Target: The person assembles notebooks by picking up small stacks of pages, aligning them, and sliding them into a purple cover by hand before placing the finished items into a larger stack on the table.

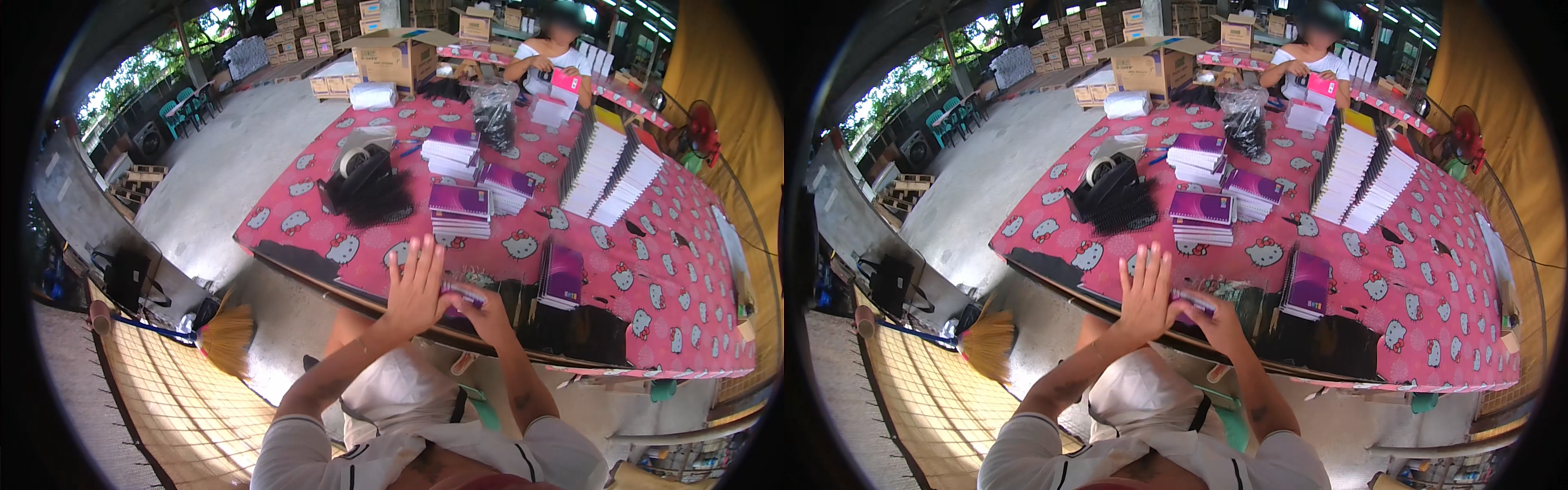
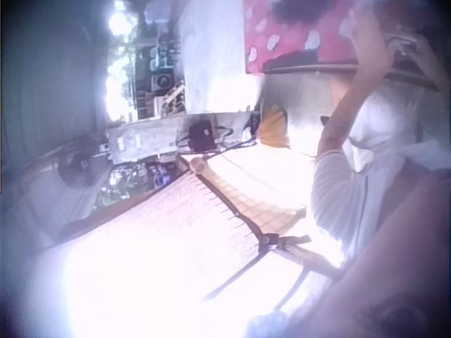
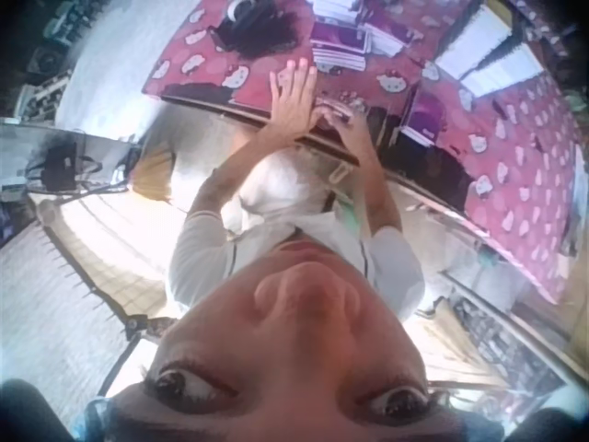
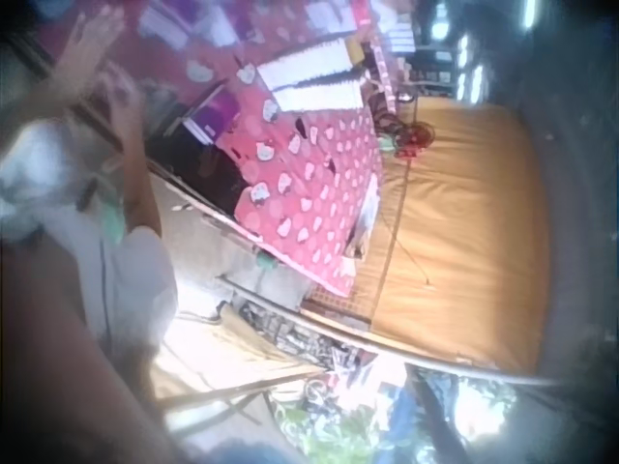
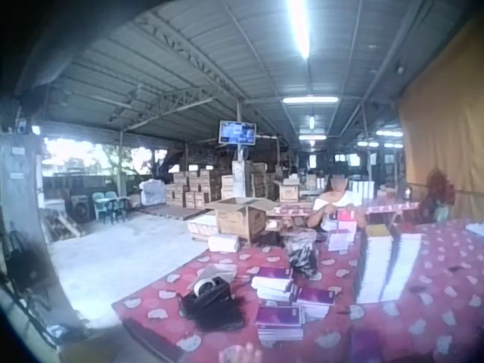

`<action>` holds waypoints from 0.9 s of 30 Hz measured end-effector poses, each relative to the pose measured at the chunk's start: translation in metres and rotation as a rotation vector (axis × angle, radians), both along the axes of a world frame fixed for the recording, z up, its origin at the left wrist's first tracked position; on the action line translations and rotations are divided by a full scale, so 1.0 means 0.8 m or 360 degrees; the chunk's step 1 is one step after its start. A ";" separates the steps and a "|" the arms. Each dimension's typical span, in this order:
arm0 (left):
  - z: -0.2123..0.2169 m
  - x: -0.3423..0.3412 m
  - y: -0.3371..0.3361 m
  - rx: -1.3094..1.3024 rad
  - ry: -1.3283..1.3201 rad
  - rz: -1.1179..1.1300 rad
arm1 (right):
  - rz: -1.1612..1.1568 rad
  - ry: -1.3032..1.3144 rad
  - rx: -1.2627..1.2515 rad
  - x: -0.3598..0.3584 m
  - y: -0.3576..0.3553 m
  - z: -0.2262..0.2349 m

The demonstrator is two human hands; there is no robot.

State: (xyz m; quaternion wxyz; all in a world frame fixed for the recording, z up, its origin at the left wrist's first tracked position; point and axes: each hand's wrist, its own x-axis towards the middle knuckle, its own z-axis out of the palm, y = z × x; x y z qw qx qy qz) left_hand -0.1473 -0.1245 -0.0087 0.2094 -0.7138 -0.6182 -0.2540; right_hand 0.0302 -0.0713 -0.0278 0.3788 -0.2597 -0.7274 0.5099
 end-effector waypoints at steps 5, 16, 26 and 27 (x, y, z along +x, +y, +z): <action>-0.079 0.023 -0.055 0.0052 -0.0168 -0.0359 | -0.0043 -0.0027 0.0023 0.003 0.010 -0.012; -0.072 0.008 -0.045 -0.0417 0.0049 -0.0379 | 0.0002 -0.0142 -0.0181 -0.002 0.015 -0.040; -0.082 0.014 -0.037 -0.0275 0.0009 -0.0379 | -0.0029 -0.0138 0.0019 -0.009 0.010 -0.028; -0.070 0.020 -0.029 -0.0249 -0.0014 -0.0381 | -0.0066 -0.0108 0.0144 -0.006 0.007 -0.030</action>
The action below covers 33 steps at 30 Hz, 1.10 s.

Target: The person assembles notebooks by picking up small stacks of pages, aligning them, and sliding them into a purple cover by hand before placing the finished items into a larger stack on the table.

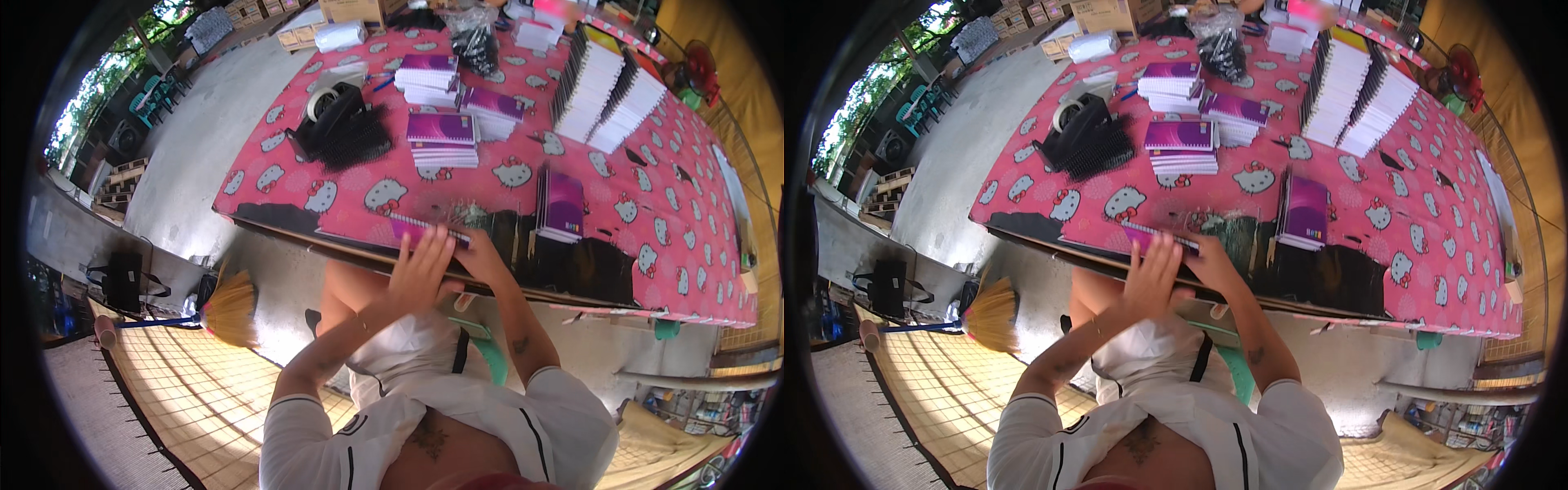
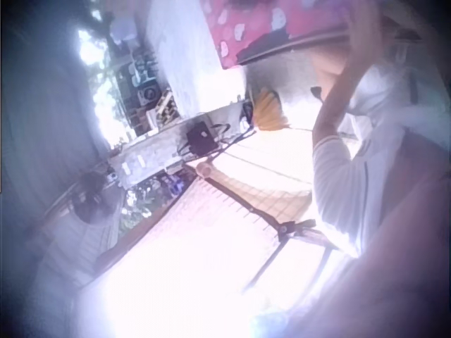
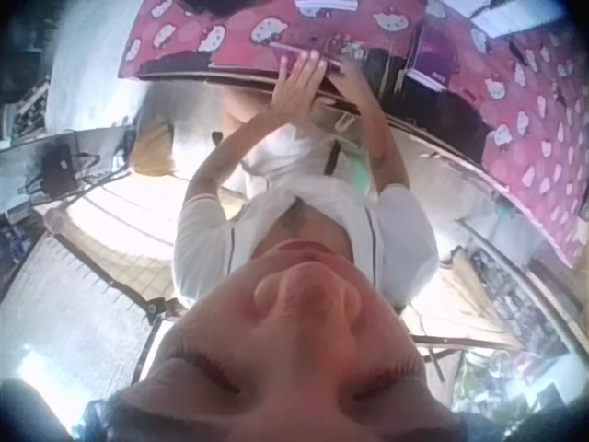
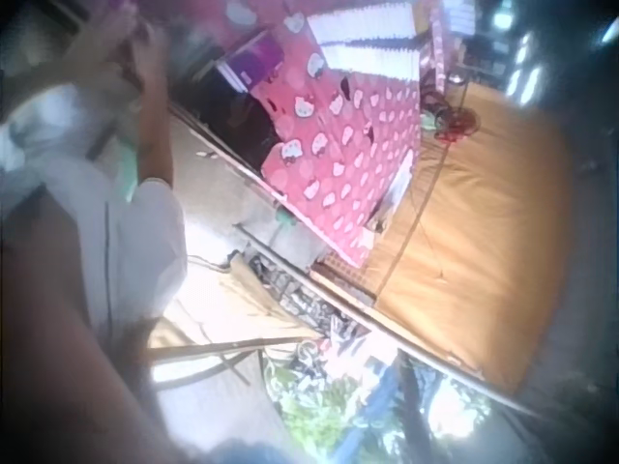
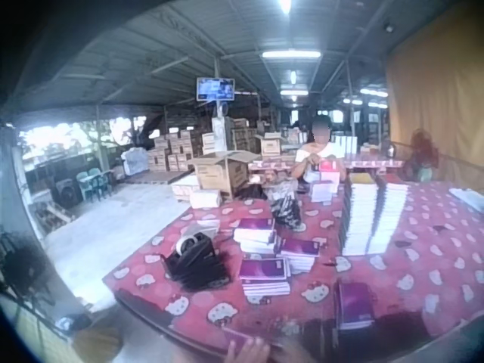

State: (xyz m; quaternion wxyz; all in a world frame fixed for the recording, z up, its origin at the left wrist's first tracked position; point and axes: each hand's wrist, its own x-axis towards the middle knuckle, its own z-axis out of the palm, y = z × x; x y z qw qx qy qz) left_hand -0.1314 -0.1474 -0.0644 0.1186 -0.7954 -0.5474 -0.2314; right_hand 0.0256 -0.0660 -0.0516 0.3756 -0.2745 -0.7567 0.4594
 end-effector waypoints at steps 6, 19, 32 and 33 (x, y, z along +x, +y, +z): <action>0.003 0.003 -0.014 0.0076 -0.0086 -0.0075 | 0.0112 -0.0127 -0.0119 0.004 0.001 -0.006; 0.014 0.007 -0.011 0.0037 -0.0255 -0.0161 | 0.0065 0.0010 -0.0261 -0.001 0.003 -0.008; 0.061 -0.016 0.042 0.0138 -0.0505 -0.0215 | 0.0029 -0.0166 -0.0146 0.058 0.017 0.059; 0.063 -0.015 0.043 0.0133 -0.0508 -0.0222 | 0.0047 -0.0189 -0.0096 0.059 0.022 0.061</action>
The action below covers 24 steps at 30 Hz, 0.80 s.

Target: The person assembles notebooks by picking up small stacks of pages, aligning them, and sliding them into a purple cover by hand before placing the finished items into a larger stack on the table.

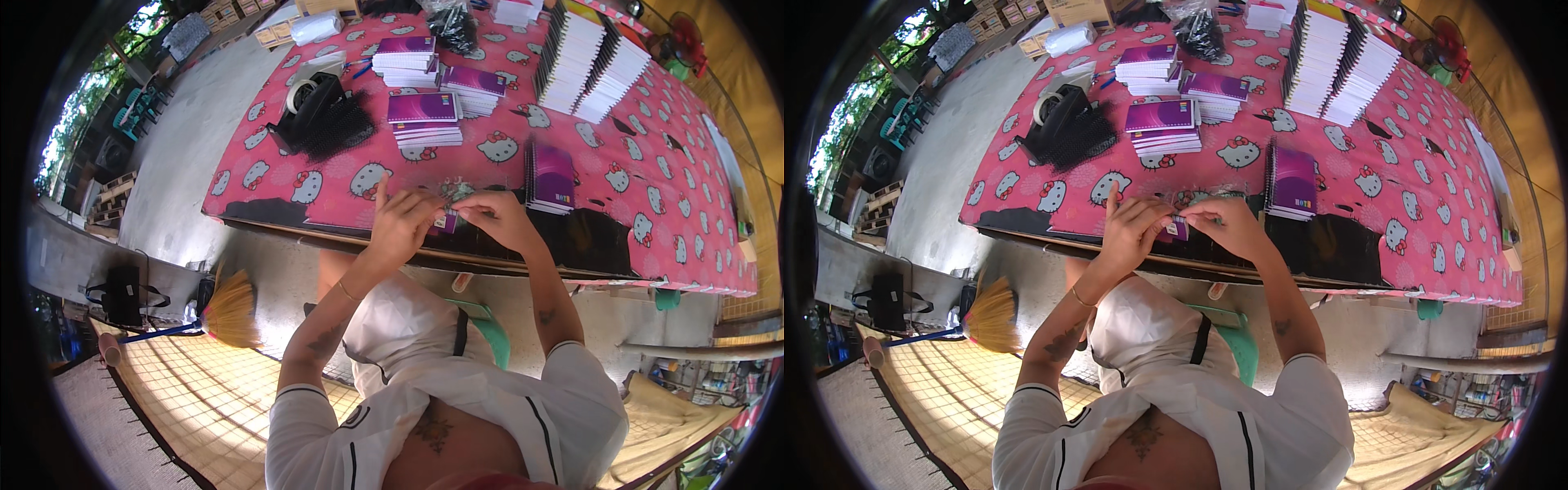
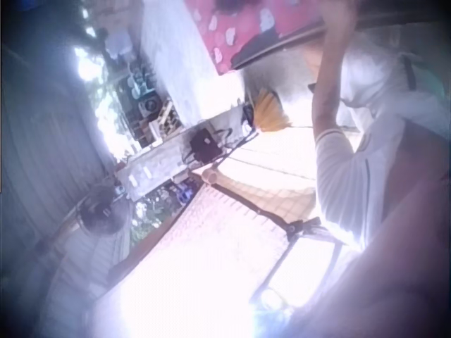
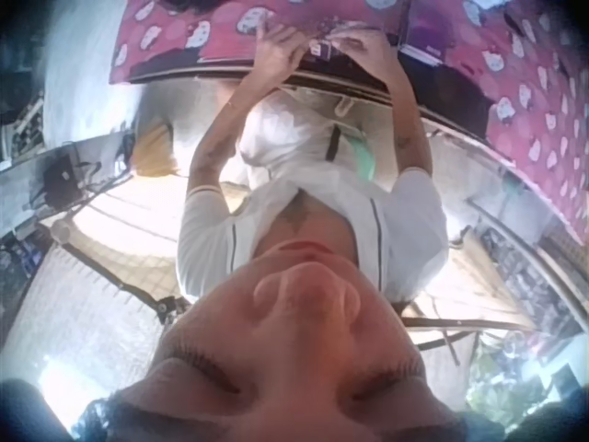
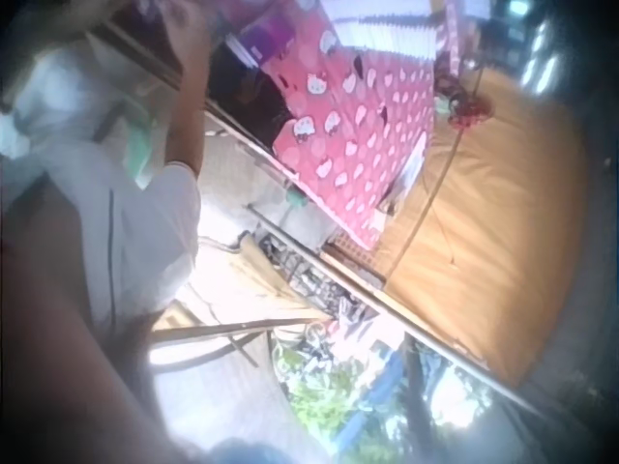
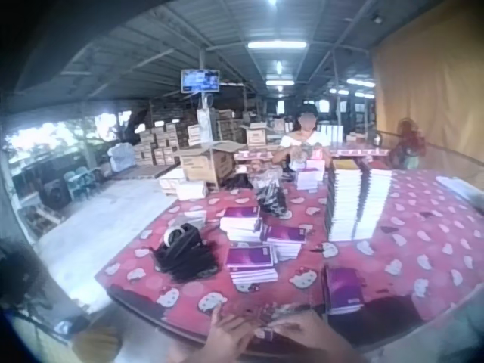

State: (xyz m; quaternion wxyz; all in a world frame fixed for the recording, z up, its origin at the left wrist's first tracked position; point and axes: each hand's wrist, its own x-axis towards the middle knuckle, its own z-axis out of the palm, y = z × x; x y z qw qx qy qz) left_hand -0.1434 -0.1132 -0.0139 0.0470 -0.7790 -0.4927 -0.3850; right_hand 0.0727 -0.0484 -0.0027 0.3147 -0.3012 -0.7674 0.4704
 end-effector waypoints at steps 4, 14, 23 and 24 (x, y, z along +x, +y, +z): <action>0.003 0.004 0.003 -0.0011 -0.0010 0.0023 | 0.0136 -0.0089 0.0293 0.002 0.013 0.007; 0.011 -0.002 0.000 -0.0038 -0.0031 -0.0078 | 0.0278 0.0067 0.0294 0.000 0.019 0.004; 0.026 0.016 -0.011 -0.0099 0.0135 -0.0161 | -0.0083 -0.0076 0.0546 -0.005 0.007 0.000; 0.028 0.019 -0.012 -0.0081 0.0167 -0.0180 | -0.0172 -0.0096 0.0543 -0.004 0.005 -0.002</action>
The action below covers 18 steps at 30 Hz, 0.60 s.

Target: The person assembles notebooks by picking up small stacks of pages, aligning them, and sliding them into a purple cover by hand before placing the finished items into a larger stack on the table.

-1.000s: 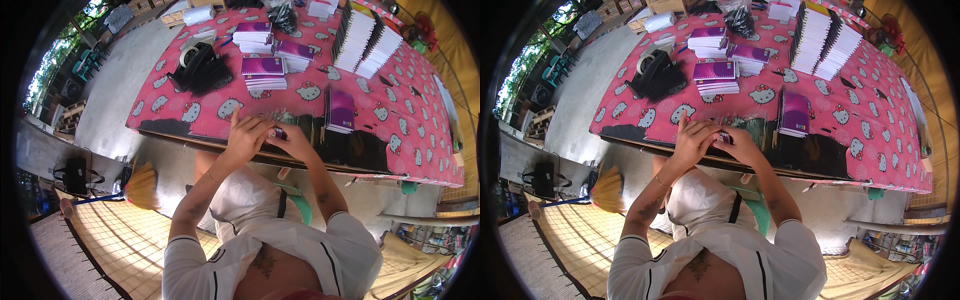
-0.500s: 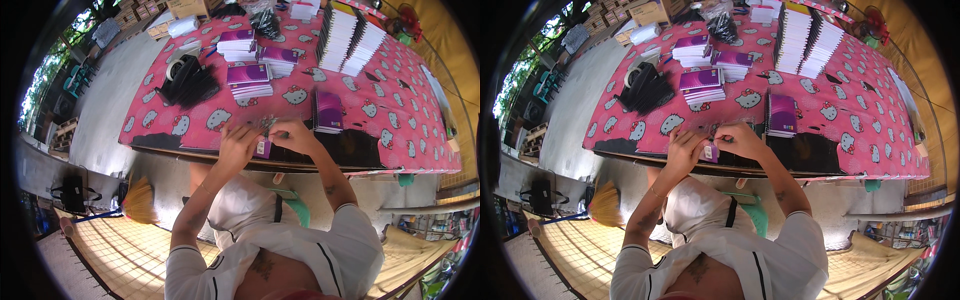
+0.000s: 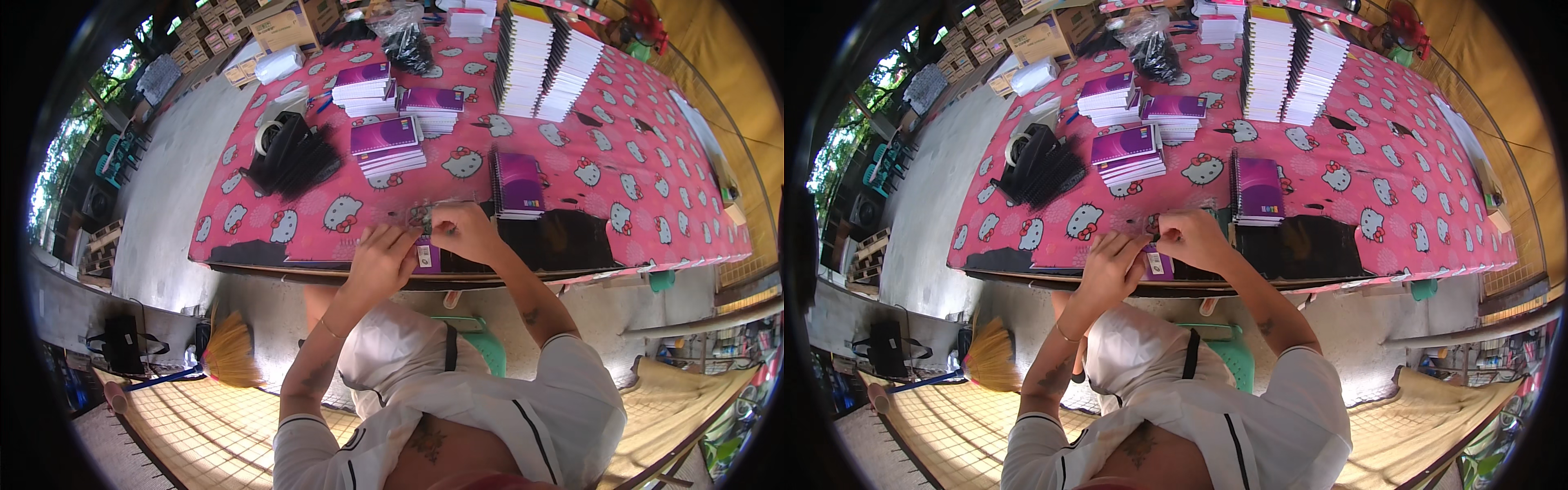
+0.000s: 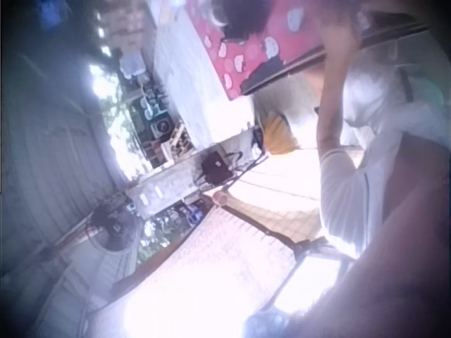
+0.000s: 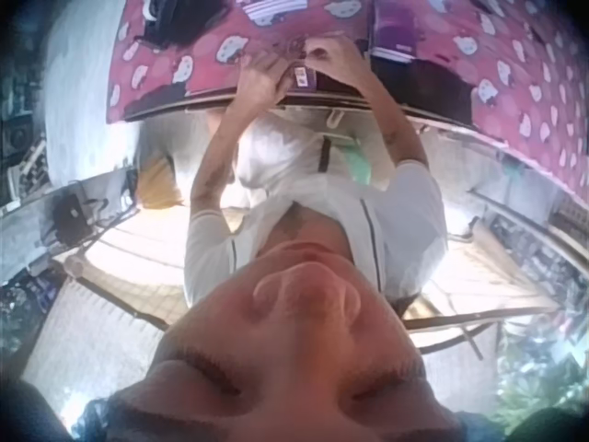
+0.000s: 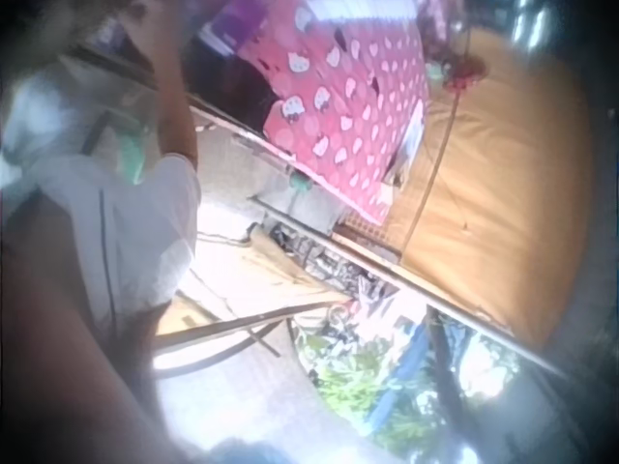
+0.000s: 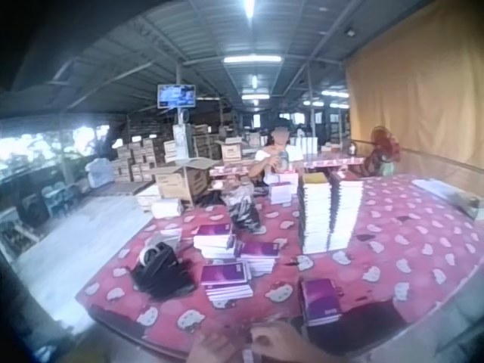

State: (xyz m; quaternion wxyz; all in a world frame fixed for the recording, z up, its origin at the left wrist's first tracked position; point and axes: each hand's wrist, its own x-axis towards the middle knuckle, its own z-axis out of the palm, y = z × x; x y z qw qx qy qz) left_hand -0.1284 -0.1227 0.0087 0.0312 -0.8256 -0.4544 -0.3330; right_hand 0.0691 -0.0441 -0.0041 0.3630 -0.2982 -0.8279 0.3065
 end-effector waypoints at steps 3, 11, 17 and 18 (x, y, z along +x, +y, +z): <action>0.008 0.010 0.000 0.0023 0.0040 0.0002 | -0.0186 -0.0216 0.0040 0.008 -0.004 0.006; 0.068 0.104 0.054 -0.0163 -0.1066 -0.0132 | -0.0437 0.0589 0.0197 0.058 -0.047 0.048; 0.008 0.161 0.147 -0.0603 -0.1114 -0.0381 | -0.0569 0.1308 -0.0819 0.146 0.037 0.025; 0.004 0.174 0.159 -0.0663 -0.1097 -0.0367 | -0.0733 0.0995 -0.0591 0.158 0.049 0.017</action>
